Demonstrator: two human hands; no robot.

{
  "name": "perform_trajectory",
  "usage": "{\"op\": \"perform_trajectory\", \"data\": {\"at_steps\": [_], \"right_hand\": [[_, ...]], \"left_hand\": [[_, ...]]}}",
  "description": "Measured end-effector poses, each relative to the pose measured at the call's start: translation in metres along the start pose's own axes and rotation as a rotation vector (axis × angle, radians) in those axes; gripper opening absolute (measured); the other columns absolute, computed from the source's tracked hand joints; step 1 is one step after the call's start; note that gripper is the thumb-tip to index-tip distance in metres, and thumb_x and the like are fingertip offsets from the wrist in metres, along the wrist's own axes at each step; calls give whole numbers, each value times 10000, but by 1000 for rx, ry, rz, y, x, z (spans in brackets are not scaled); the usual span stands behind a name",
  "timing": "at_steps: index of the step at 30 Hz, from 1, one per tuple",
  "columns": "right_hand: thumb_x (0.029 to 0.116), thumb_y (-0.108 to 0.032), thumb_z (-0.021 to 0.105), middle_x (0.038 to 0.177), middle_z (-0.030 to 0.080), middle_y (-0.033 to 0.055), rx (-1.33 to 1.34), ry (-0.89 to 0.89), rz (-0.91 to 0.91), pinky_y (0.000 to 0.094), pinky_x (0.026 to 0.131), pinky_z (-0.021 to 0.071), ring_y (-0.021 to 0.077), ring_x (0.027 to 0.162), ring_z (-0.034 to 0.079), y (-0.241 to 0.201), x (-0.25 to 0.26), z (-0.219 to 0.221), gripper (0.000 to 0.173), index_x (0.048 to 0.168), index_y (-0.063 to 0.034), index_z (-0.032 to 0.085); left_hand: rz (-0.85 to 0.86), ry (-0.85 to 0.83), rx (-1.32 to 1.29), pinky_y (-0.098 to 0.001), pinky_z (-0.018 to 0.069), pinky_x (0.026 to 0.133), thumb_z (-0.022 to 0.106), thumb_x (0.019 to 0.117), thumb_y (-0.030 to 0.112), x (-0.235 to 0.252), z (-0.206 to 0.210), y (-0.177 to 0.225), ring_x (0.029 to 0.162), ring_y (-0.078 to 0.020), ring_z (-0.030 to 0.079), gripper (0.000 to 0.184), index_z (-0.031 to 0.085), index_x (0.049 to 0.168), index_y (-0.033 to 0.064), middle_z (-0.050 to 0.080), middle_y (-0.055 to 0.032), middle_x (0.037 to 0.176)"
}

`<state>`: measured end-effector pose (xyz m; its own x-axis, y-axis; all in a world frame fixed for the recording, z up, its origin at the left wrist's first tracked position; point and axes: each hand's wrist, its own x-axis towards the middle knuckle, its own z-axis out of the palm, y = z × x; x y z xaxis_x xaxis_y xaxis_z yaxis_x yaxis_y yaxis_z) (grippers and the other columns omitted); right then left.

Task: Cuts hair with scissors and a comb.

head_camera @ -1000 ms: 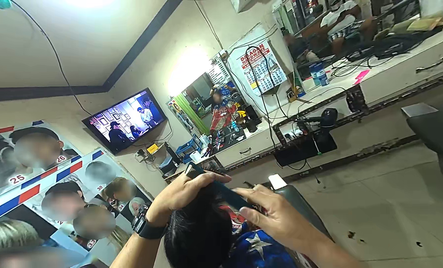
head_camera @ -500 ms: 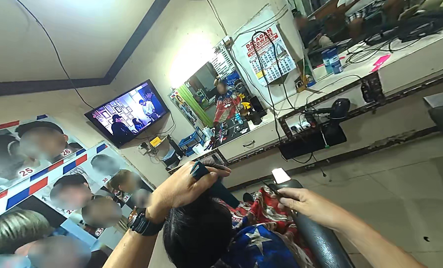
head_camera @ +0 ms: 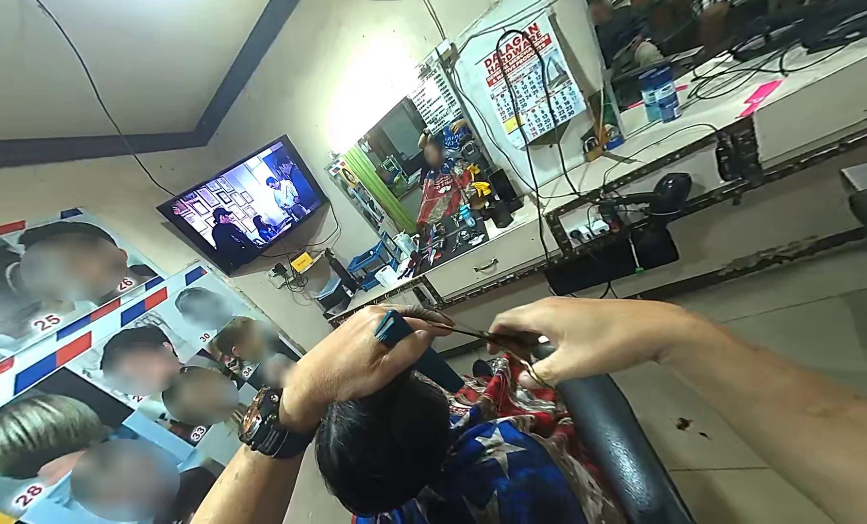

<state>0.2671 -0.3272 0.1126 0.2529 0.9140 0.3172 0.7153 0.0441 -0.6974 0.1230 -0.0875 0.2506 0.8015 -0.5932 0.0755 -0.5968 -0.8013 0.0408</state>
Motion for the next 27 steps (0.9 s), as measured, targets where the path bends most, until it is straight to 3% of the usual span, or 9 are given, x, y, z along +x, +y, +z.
{"op": "perform_trajectory", "data": {"at_steps": [6,11,15,17,19,22,23,25,27], "right_hand": [[917,-189,724,988,658,-17,-15,26,-61,247,750,513,38,839,604,-14,14,-5,317,1217,-127,644],[954,-70,672,875,705,-22,-36,123,-195,230,674,582,44,732,669,-6,13,-10,157,1105,-109,680],[940,-47,680,846,656,11,-32,204,27,326,655,553,125,719,633,31,0,-14,149,1058,-108,615],[981,-60,653,901,643,124,65,184,282,413,632,580,227,727,655,68,-6,-5,198,1146,-13,554],[984,-46,642,1053,645,192,290,284,473,497,674,612,316,845,693,103,-10,12,394,1337,8,475],[884,-4,587,1197,642,111,684,577,390,470,782,624,268,1036,688,143,-22,51,568,1430,-92,460],[877,-14,515,1251,636,72,810,632,298,479,831,621,252,1115,672,146,-23,64,536,1401,-122,494],[988,-162,366,1287,668,40,1004,672,144,540,891,589,262,1190,651,135,-19,88,385,1263,-157,636],[1091,-407,228,1301,686,26,1070,661,100,544,938,556,251,1200,646,102,-8,109,535,1093,-180,712]], "left_hand": [[31,2,68,-276,498,1038,397,1078,274,-1,0,3,1170,-36,637,403,740,1211,112,733,8,1204],[35,-21,78,-291,498,1063,385,1077,273,-1,0,4,1216,-40,627,415,749,1202,117,717,39,1268],[13,-35,26,-299,523,1040,401,1078,271,0,1,4,1191,-40,641,397,744,1210,120,712,42,1277],[1,-35,-18,-311,533,1014,410,1080,256,-2,1,6,1160,-50,659,384,736,1213,101,717,22,1270],[-3,-36,-59,-324,537,982,401,1079,242,-5,-3,6,1127,-66,675,389,733,1212,89,725,-2,1251],[24,-12,-167,-326,546,965,400,1070,200,-7,-4,1,1093,-82,691,387,745,1183,64,743,-36,1202],[25,-7,-204,-326,547,974,395,1068,191,-8,-4,0,1092,-81,693,391,747,1178,62,748,-38,1187],[13,-4,-274,-326,549,972,384,1068,194,-10,-4,0,1071,-77,696,403,749,1176,60,753,-37,1164],[18,11,-334,-326,563,940,389,1070,180,-11,-3,-3,1017,-82,705,394,747,1165,43,759,-48,1113]]}}
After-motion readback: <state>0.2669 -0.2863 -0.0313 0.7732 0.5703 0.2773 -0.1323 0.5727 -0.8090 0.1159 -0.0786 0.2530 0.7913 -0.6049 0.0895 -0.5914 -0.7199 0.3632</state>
